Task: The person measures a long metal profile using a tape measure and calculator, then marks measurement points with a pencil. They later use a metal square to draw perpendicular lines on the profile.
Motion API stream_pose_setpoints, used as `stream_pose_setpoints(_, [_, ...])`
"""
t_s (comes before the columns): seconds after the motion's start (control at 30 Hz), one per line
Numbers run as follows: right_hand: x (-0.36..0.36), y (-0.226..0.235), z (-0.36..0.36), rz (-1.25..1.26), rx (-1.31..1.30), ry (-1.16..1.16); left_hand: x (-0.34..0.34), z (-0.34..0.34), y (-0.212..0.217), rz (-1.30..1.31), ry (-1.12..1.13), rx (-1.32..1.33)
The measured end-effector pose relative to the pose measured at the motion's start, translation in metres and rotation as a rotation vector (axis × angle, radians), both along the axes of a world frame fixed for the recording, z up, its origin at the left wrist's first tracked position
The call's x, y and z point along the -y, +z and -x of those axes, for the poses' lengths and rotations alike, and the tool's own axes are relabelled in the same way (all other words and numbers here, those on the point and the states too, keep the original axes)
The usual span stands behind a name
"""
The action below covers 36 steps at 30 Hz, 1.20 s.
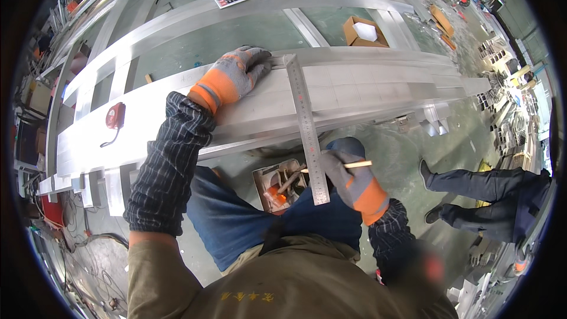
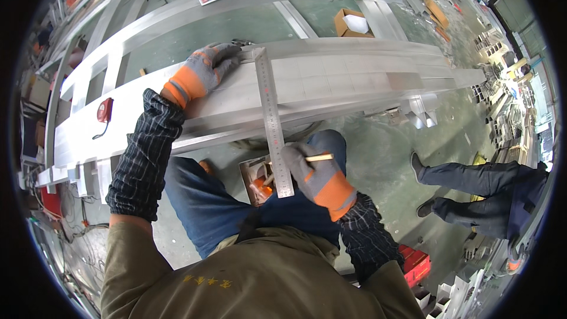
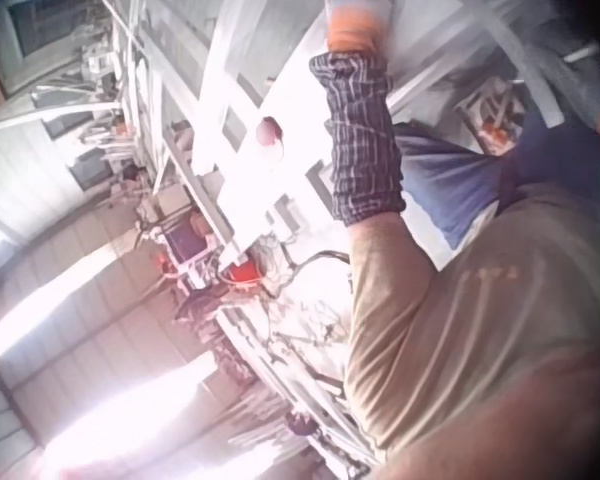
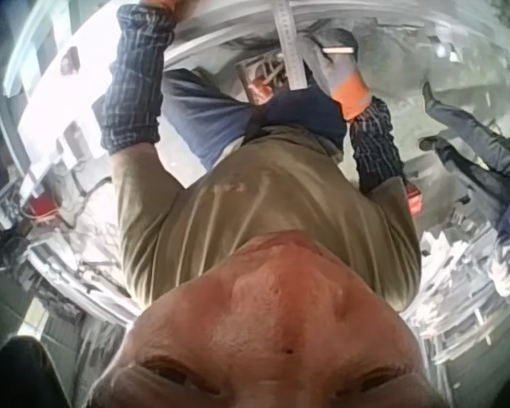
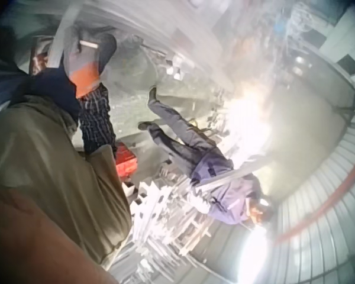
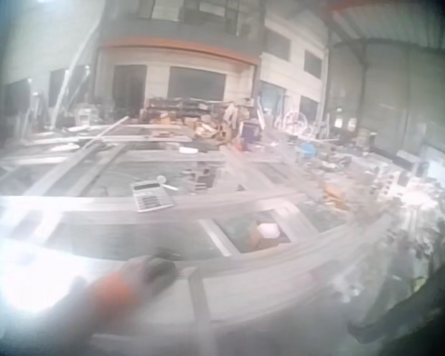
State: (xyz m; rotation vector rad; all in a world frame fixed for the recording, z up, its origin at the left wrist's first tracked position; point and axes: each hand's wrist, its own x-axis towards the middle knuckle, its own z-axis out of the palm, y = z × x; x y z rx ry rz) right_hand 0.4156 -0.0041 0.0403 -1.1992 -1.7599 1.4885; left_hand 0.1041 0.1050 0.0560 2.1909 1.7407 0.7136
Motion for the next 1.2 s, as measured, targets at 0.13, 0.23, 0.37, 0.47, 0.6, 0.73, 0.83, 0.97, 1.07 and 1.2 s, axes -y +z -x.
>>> stream_pose_setpoints(0.13, [0.012, -0.018, 0.021, 0.028, -0.121, 0.000, 0.007, 0.025, 0.001, -0.031, -0.024, 0.046])
stream_pose_setpoints(0.23, [0.015, -0.019, 0.041, 0.097, -0.146, -0.002, 0.017, 0.043, 0.001, 0.016, -0.008, 0.100])
stream_pose_setpoints(0.37, [0.012, -0.021, 0.048, 0.066, -0.075, 0.022, 0.019, 0.047, -0.005, 0.065, 0.030, 0.043])
stream_pose_setpoints(0.47, [0.013, -0.020, 0.044, 0.048, -0.046, 0.025, 0.022, 0.047, -0.005, 0.073, 0.044, -0.037])
stream_pose_setpoints(0.6, [0.016, -0.018, 0.040, 0.088, -0.069, -0.015, 0.022, 0.044, -0.006, 0.081, 0.040, -0.003])
stream_pose_setpoints(0.73, [0.018, -0.025, 0.035, 0.090, -0.109, -0.044, 0.022, 0.043, -0.008, -0.029, -0.013, -0.003])
stream_pose_setpoints(0.83, [0.014, -0.021, 0.035, 0.061, -0.053, -0.011, 0.021, 0.041, -0.007, -0.044, -0.019, -0.026])
stream_pose_setpoints(0.97, [0.016, -0.026, 0.034, 0.088, -0.127, -0.049, 0.021, 0.041, -0.006, -0.018, -0.016, -0.004])
stream_pose_setpoints(1.07, [0.014, -0.018, 0.034, 0.061, -0.070, -0.029, 0.021, 0.042, -0.007, 0.027, -0.002, -0.014])
stream_pose_setpoints(1.2, [0.013, -0.013, 0.033, 0.014, -0.054, -0.020, 0.024, 0.038, -0.002, 0.009, 0.007, -0.062])
